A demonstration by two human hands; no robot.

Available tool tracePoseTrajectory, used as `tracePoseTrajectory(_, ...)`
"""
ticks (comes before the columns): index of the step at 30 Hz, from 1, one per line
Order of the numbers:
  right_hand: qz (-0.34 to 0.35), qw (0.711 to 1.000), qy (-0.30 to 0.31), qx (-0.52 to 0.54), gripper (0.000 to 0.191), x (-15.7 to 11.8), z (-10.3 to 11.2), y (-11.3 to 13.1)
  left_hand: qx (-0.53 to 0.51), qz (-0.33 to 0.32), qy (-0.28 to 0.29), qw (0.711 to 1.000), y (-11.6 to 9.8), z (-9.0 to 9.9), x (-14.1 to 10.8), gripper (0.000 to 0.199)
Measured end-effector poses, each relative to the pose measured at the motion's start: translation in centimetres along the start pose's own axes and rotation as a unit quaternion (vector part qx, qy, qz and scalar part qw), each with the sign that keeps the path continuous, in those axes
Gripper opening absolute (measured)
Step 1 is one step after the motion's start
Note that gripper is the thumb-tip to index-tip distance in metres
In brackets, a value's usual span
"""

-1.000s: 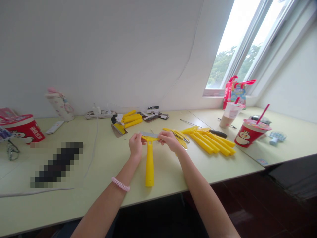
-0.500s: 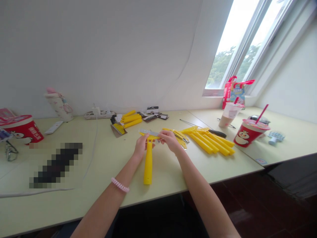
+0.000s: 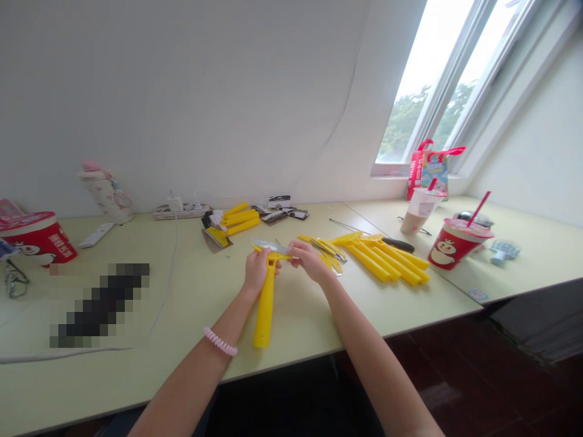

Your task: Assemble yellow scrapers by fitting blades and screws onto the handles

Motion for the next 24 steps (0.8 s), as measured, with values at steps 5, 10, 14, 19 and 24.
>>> tracePoseTrajectory(5, -0.011, 1.0, 0.009, -0.012, 0.016, 0.0, -0.4, 0.1, 0.0, -0.008, 0.005, 1.0, -0.1, 0.1, 0.2, 0.023)
tracePoseTrajectory(10, 0.039, 0.968, -0.112, -0.222, 0.028, 0.4, 2.2, 0.6, 0.011, -0.005, -0.026, 1.0, -0.2, 0.7, 0.5, 0.021)
tracePoseTrajectory(14, 0.013, 0.868, -0.259, -0.424, 0.014, -0.4, 6.6, 0.8, 0.014, 0.0, -0.042, 0.999, -0.1, 1.0, 0.6, 0.021)
tracePoseTrajectory(19, -0.105, 0.844, -0.252, -0.462, 0.012, -1.9, 9.6, 0.2, 0.011, 0.007, -0.033, 0.999, 0.3, 1.0, 0.8, 0.023)
tracePoseTrajectory(24, -0.165, 0.861, -0.211, -0.432, 0.024, -2.6, 9.8, -0.1, 0.017, -0.003, -0.021, 1.0, 0.7, 1.0, 1.1, 0.025)
Point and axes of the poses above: each hand's wrist, its own x-axis towards the middle knuckle, its own z-axis out of the back of the hand, y = z × x, the point moved 5 cm from there along x, towards the middle knuckle, and after that the axes turned 1 degree about x, right-handed, at the moved point
